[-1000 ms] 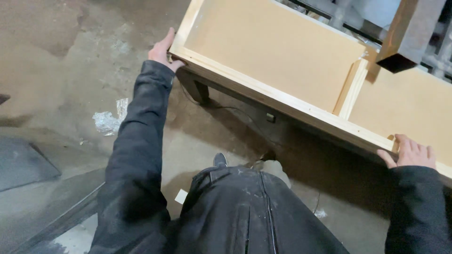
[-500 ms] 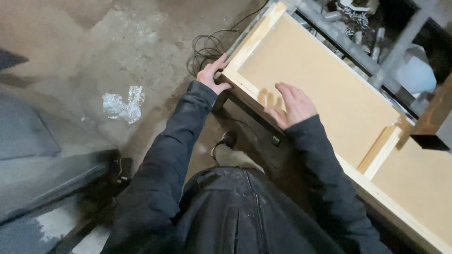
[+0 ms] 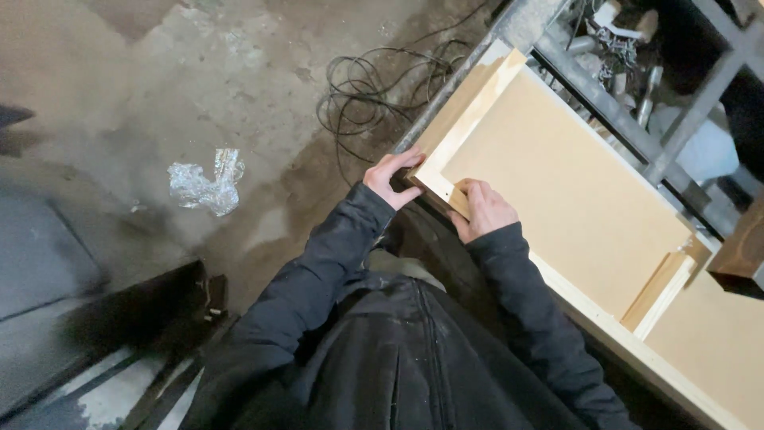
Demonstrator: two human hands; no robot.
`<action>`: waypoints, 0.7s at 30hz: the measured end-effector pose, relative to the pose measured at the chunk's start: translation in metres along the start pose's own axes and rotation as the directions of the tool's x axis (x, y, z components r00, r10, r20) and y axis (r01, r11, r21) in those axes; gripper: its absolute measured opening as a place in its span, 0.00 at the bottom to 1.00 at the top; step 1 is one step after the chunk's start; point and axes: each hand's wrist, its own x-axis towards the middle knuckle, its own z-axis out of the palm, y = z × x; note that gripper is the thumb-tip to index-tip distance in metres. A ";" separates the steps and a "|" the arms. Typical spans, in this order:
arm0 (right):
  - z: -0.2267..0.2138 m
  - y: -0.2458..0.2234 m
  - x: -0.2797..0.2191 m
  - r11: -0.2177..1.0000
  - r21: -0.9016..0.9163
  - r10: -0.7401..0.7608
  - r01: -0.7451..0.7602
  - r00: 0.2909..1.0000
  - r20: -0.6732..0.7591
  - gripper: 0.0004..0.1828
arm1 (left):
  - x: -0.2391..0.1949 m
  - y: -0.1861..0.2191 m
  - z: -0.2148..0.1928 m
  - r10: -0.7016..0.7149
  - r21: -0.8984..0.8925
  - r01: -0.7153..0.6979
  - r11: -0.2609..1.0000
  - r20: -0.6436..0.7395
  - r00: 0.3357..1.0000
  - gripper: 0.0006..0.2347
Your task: The person squeezes white wood glue from a plastic bottle along the edges and marked lines of a large fiberboard panel resting on a workbench. They then lay wooden frame strips onto the glued edges and press the strips into place, assembling a long wooden box or shelf unit.
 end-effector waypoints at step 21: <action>0.004 -0.015 0.008 0.977 -0.181 0.125 -0.112 0.990 0.060 0.31 | 0.021 -0.009 -0.016 0.011 -0.025 -0.009 1.000 0.077 0.997 0.30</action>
